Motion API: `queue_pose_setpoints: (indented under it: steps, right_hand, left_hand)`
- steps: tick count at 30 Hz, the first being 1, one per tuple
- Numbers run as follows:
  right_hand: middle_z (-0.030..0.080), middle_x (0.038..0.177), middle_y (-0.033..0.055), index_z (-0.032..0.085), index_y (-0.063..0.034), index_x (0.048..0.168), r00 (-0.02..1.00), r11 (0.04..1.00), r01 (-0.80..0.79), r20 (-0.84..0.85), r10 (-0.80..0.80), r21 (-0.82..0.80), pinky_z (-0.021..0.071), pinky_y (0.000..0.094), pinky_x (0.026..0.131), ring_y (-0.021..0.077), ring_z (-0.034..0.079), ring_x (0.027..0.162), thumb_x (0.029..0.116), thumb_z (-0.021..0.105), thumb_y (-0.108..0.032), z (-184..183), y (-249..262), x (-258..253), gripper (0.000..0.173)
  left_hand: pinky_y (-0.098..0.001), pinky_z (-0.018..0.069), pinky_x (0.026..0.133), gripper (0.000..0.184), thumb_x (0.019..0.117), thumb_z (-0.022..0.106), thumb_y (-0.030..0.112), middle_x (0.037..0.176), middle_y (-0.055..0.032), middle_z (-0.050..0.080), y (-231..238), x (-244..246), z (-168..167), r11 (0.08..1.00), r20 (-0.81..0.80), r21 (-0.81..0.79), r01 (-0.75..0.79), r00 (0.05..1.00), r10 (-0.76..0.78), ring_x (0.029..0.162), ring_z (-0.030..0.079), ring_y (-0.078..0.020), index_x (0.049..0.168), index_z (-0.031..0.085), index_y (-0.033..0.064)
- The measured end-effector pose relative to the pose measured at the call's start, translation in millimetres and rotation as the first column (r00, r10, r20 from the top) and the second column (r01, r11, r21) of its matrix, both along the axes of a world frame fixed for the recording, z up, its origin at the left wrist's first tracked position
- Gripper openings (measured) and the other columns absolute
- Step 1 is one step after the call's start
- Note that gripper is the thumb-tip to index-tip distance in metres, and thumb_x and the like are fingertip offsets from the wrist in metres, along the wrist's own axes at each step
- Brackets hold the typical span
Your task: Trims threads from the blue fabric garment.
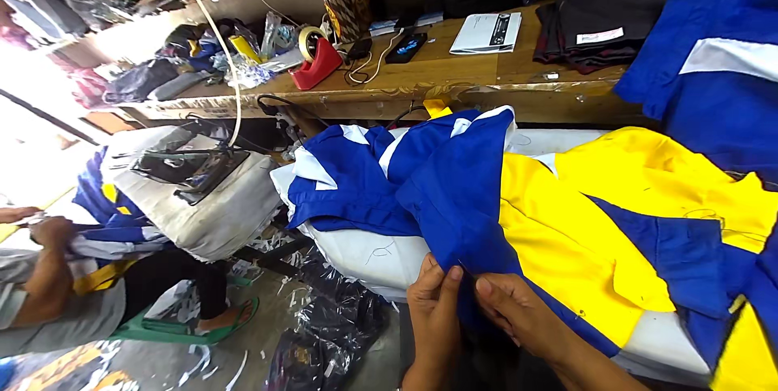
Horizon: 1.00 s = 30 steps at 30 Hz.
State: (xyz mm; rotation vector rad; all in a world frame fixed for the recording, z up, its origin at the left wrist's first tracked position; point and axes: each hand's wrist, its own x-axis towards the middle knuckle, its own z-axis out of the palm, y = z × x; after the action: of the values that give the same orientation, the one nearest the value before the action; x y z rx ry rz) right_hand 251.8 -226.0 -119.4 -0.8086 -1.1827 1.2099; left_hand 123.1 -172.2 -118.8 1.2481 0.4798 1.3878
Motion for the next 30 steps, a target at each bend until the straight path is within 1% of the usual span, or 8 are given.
queue_pose_setpoints:
  steps: [3,7,9,13,18,22,27,30]
  right_hand:
    - [0.036,0.058,-0.0145,0.050,-0.0214,0.071,1.000,1.000,0.013,0.006,-0.013,0.003,0.0280,0.0097,0.044,-0.0080,0.034,0.048,0.1079,0.049,-0.043,2.3,0.2,0.5,0.043]
    - [0.035,0.058,-0.0143,0.050,-0.0213,0.070,1.000,1.000,-0.007,0.002,0.007,-0.021,0.0272,0.0097,0.044,-0.0078,0.033,0.048,0.1077,0.049,-0.044,6.4,1.2,1.6,0.044]
    - [0.035,0.057,-0.0147,0.050,-0.0216,0.070,0.999,0.999,-0.032,-0.016,0.031,-0.042,0.0269,0.0094,0.043,-0.0081,0.033,0.047,0.1078,0.048,-0.044,8.0,0.9,2.2,0.044]
    - [0.034,0.056,-0.0145,0.049,-0.0219,0.069,0.998,0.996,-0.055,-0.034,0.053,-0.064,0.0263,0.0097,0.043,-0.0079,0.032,0.046,0.1078,0.048,-0.044,6.8,-0.3,3.0,0.044]
    - [0.035,0.057,-0.0148,0.049,-0.0218,0.070,0.997,0.999,-0.039,-0.069,0.037,-0.036,0.0267,0.0095,0.044,-0.0076,0.032,0.047,0.1083,0.048,-0.042,6.6,1.1,1.1,0.044]
    - [0.035,0.057,-0.0148,0.050,-0.0218,0.069,0.995,0.997,-0.047,-0.089,0.042,-0.054,0.0267,0.0096,0.044,-0.0076,0.033,0.047,0.1083,0.048,-0.041,7.5,1.8,0.9,0.044]
    - [0.036,0.055,-0.0149,0.050,-0.0221,0.067,0.988,0.992,-0.066,-0.147,0.051,-0.103,0.0269,0.0091,0.041,-0.0081,0.033,0.044,0.1082,0.048,-0.040,9.3,1.4,-0.3,0.045]
    - [0.036,0.056,-0.0155,0.051,-0.0225,0.067,0.984,0.992,-0.056,-0.173,0.035,-0.117,0.0277,0.0092,0.042,-0.0082,0.034,0.045,0.1081,0.049,-0.037,6.5,1.8,-2.7,0.044]
  left_hand:
    - [-0.0209,0.0529,0.085,0.017,0.0995,0.066,0.018,0.097,0.0009,0.070,0.3,0.0,-0.3,0.999,-0.014,0.030,0.019,1.000,-0.019,0.092,0.063,-0.0041,0.096,0.078,0.0071]
    - [-0.0194,0.0498,0.083,0.017,0.0995,0.065,0.016,0.095,0.0016,0.068,2.5,-1.7,-0.5,0.996,-0.058,0.085,0.000,0.998,0.005,0.090,0.059,-0.0030,0.093,0.077,0.0068]
    - [-0.0191,0.0496,0.082,0.016,0.0997,0.065,0.016,0.094,0.0020,0.067,3.0,-2.2,-0.5,0.995,-0.064,0.100,-0.012,0.998,0.019,0.089,0.059,-0.0028,0.092,0.077,0.0070]
    - [-0.0192,0.0500,0.081,0.016,0.0996,0.065,0.015,0.094,0.0021,0.067,3.6,-2.8,-1.0,0.995,-0.067,0.101,-0.020,0.997,0.027,0.088,0.059,-0.0030,0.093,0.077,0.0067]
    - [-0.0194,0.0503,0.083,0.016,0.1000,0.065,0.015,0.096,0.0012,0.068,1.9,-1.8,-1.1,0.995,-0.066,0.098,0.002,0.998,0.005,0.090,0.059,-0.0032,0.096,0.077,0.0057]
    - [-0.0186,0.0496,0.080,0.017,0.0997,0.065,0.014,0.092,0.0025,0.066,1.8,-1.7,-1.1,0.996,-0.062,0.089,0.005,0.998,0.001,0.087,0.058,-0.0025,0.092,0.077,0.0059]
    - [-0.0189,0.0494,0.083,0.016,0.0992,0.065,0.014,0.094,0.0024,0.067,2.5,-1.6,-2.9,0.995,-0.065,0.095,0.019,0.998,-0.013,0.090,0.059,-0.0025,0.092,0.078,0.0071]
    - [-0.0193,0.0502,0.084,0.017,0.0996,0.065,0.017,0.096,0.0029,0.068,3.0,-1.3,-5.6,0.997,-0.054,0.075,0.035,0.998,-0.031,0.092,0.060,-0.0021,0.093,0.078,0.0088]
